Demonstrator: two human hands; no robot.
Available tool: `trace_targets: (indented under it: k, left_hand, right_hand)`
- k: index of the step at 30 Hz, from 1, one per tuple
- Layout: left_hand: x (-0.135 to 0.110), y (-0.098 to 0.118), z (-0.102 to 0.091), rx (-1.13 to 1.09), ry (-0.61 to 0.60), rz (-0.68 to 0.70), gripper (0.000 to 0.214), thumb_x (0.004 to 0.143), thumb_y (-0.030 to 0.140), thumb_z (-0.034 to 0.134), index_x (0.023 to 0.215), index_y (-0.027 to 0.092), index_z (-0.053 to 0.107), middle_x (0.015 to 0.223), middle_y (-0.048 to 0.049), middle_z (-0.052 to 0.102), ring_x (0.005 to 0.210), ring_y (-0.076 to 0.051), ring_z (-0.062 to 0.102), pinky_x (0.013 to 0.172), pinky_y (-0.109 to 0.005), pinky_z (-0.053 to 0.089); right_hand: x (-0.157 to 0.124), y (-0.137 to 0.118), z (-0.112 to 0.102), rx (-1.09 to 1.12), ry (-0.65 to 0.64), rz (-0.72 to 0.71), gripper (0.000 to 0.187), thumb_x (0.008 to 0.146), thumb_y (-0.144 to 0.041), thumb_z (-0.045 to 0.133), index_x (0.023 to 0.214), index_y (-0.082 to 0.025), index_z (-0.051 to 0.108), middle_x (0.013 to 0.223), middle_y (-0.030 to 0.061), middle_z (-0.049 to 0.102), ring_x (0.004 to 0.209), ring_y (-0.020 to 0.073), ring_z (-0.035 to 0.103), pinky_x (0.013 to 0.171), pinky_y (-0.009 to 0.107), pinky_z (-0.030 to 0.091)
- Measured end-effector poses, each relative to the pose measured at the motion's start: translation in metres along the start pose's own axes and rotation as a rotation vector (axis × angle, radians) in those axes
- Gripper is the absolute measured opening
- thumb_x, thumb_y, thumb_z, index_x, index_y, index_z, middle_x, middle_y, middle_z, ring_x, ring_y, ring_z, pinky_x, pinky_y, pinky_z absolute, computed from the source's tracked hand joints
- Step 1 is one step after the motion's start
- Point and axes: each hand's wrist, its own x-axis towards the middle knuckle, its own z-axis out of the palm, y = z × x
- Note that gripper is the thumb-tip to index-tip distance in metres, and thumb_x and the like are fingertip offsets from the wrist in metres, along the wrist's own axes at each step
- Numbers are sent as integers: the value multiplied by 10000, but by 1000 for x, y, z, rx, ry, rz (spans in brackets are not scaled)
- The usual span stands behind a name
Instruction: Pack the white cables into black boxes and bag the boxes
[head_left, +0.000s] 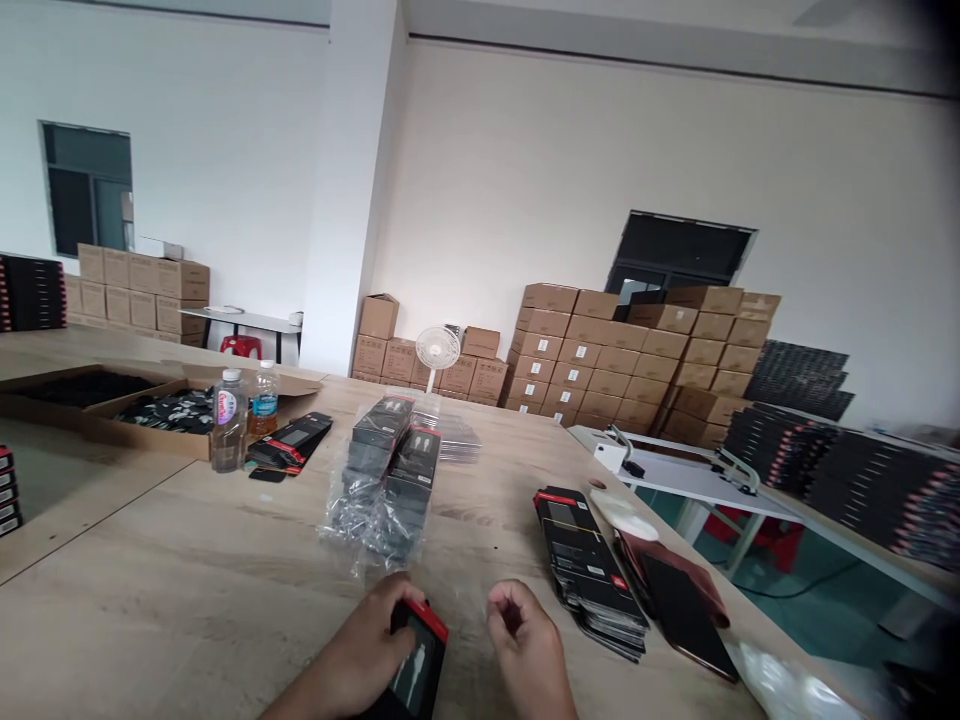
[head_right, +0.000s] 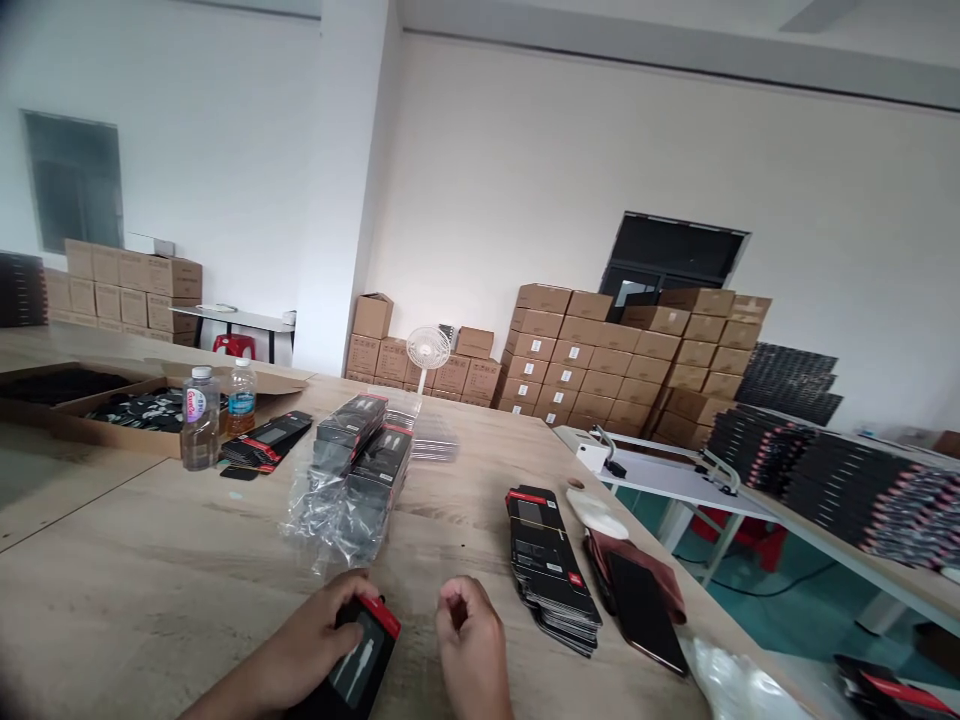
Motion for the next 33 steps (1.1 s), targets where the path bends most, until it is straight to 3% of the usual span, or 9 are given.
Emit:
trace_targets:
  k: [3, 7, 12, 14, 20, 24, 27, 30, 33]
  left_hand:
    - [-3, -6, -4, -316, -61, -168, 634, 562, 155, 594, 1185, 208, 490, 1059, -37, 622, 876, -195, 596, 754, -292, 433]
    - [-4, -11, -4, -487, -206, -333, 607, 486, 150, 693, 1081, 164, 574, 817, -3, 627, 685, -164, 588, 612, -253, 394]
    - [-3, -4, 4, -526, -280, -249, 426, 536, 201, 700, 956, 128, 683, 806, -28, 665, 716, -171, 593, 663, -254, 381]
    - [-3, -1, 4, -495, -312, -219, 349, 565, 217, 681, 900, 122, 711, 766, -21, 662, 669, -151, 566, 644, -245, 360]
    - [-1, -8, 5, -280, -238, -179, 300, 563, 172, 636, 847, 117, 717, 725, -12, 643, 651, -153, 543, 611, -249, 352]
    - [0, -9, 10, -86, -25, -209, 593, 508, 135, 642, 1099, 128, 593, 899, -42, 646, 757, -191, 580, 649, -269, 404]
    - [-1, -2, 11, -25, 84, -169, 704, 510, 105, 628, 1202, 158, 508, 1107, -89, 619, 967, -237, 586, 773, -289, 437]
    - [-1, 4, 10, -47, 34, -57, 517, 564, 97, 586, 1078, 152, 610, 1086, -84, 660, 1047, -240, 577, 851, -291, 431]
    - [-1, 4, 9, -67, -48, -43, 379, 646, 140, 545, 999, 149, 682, 916, -48, 712, 835, -209, 640, 725, -283, 462]
  right_hand:
    - [1, 4, 0, 16, 16, 54, 76, 724, -259, 487, 665, -223, 519, 602, -14, 519, 569, 164, 518, 547, 252, 431]
    - [-5, 0, 9, 5, -34, 31, 96, 719, -217, 481, 631, -216, 520, 600, -17, 512, 574, 156, 508, 544, 247, 414]
    - [-13, -9, 17, 74, -246, -49, 68, 680, -153, 567, 632, -200, 573, 667, -10, 590, 632, 148, 543, 562, 229, 406]
    - [-12, -8, 16, 104, -255, -26, 62, 702, -202, 589, 640, -196, 590, 676, -3, 604, 637, 152, 551, 566, 234, 415]
    - [-7, -2, 12, 108, -166, 11, 213, 795, -346, 555, 656, -195, 609, 662, 13, 583, 609, 163, 548, 566, 251, 439]
    - [-8, -9, 9, 26, -246, -104, 221, 831, -290, 516, 692, -201, 664, 707, 33, 606, 671, 174, 591, 619, 255, 458]
    - [-9, -17, 7, -61, -298, -161, 239, 847, -233, 492, 721, -226, 696, 722, 32, 608, 691, 168, 596, 636, 247, 457]
    - [-11, -21, 6, -103, -330, -203, 268, 863, -191, 453, 784, -242, 704, 760, 39, 617, 716, 167, 604, 648, 241, 458]
    - [-11, -17, 5, -178, -274, -192, 239, 827, -145, 448, 781, -226, 668, 787, 47, 627, 725, 177, 612, 647, 250, 456]
